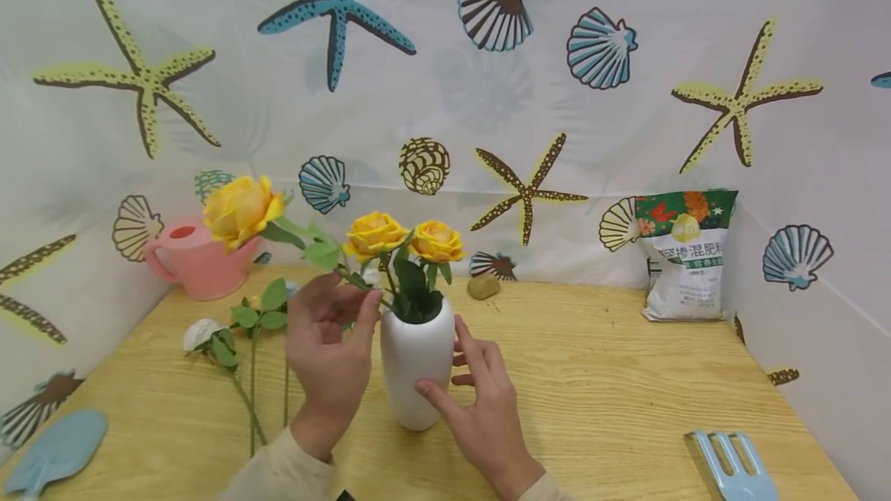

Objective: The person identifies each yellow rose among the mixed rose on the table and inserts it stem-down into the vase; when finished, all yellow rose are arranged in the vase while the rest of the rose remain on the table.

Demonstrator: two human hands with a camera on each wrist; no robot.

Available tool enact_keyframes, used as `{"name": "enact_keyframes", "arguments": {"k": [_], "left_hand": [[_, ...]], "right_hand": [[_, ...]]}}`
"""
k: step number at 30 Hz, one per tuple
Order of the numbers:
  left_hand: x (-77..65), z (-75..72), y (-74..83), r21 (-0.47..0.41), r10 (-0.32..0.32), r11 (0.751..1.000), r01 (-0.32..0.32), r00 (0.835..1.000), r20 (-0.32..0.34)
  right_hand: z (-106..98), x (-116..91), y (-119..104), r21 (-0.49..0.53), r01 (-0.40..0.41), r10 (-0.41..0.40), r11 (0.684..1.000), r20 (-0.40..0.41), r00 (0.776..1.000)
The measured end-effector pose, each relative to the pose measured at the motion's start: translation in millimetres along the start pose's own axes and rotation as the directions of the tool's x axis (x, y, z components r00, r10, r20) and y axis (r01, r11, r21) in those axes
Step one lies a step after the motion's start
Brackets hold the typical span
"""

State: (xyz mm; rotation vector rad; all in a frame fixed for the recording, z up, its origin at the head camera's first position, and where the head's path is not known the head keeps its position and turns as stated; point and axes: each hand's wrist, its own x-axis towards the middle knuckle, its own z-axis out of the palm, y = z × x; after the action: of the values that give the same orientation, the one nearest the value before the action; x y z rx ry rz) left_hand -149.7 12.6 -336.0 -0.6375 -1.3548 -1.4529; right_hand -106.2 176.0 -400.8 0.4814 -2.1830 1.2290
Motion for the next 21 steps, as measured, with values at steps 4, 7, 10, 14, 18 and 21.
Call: {"name": "enact_keyframes", "arguments": {"k": [4, 7, 10, 14, 18, 21], "left_hand": [[-4.2, -0.2, -0.4, 0.027, -0.057, 0.998, 0.056, 0.998, 0.024], [-6.3, -1.7, 0.4, 0.079, -0.105, 0.992, 0.101, 0.993, 0.053], [-7.3, -3.5, 0.0, 0.121, -0.117, 0.987, 0.106, 0.989, 0.088], [-3.7, -6.9, -3.9, 0.084, -0.063, 0.995, 0.051, 0.988, 0.142], [5.7, -12.9, -9.5, -0.084, 0.041, 0.996, -0.027, 0.984, 0.172], [14.6, -17.8, -10.9, -0.246, 0.075, 0.968, -0.044, 0.99, 0.121]], "right_hand": [[0, 0, -1, -0.001, -0.001, 0.001, 1.0, -0.003, 1.0], [0, 0, -2, -0.006, -0.012, 0.012, 1.0, -0.002, 1.0], [0, 0, -2, -0.011, -0.021, 0.021, 1.0, 0.0, 1.0], [0, 0, -1, -0.018, -0.016, 0.016, 1.0, -0.002, 1.0], [0, 0, 0, -0.023, 0.008, -0.008, 1.0, -0.004, 1.0], [0, 0, -1, -0.021, 0.009, -0.009, 1.0, 0.0, 1.0]]}}
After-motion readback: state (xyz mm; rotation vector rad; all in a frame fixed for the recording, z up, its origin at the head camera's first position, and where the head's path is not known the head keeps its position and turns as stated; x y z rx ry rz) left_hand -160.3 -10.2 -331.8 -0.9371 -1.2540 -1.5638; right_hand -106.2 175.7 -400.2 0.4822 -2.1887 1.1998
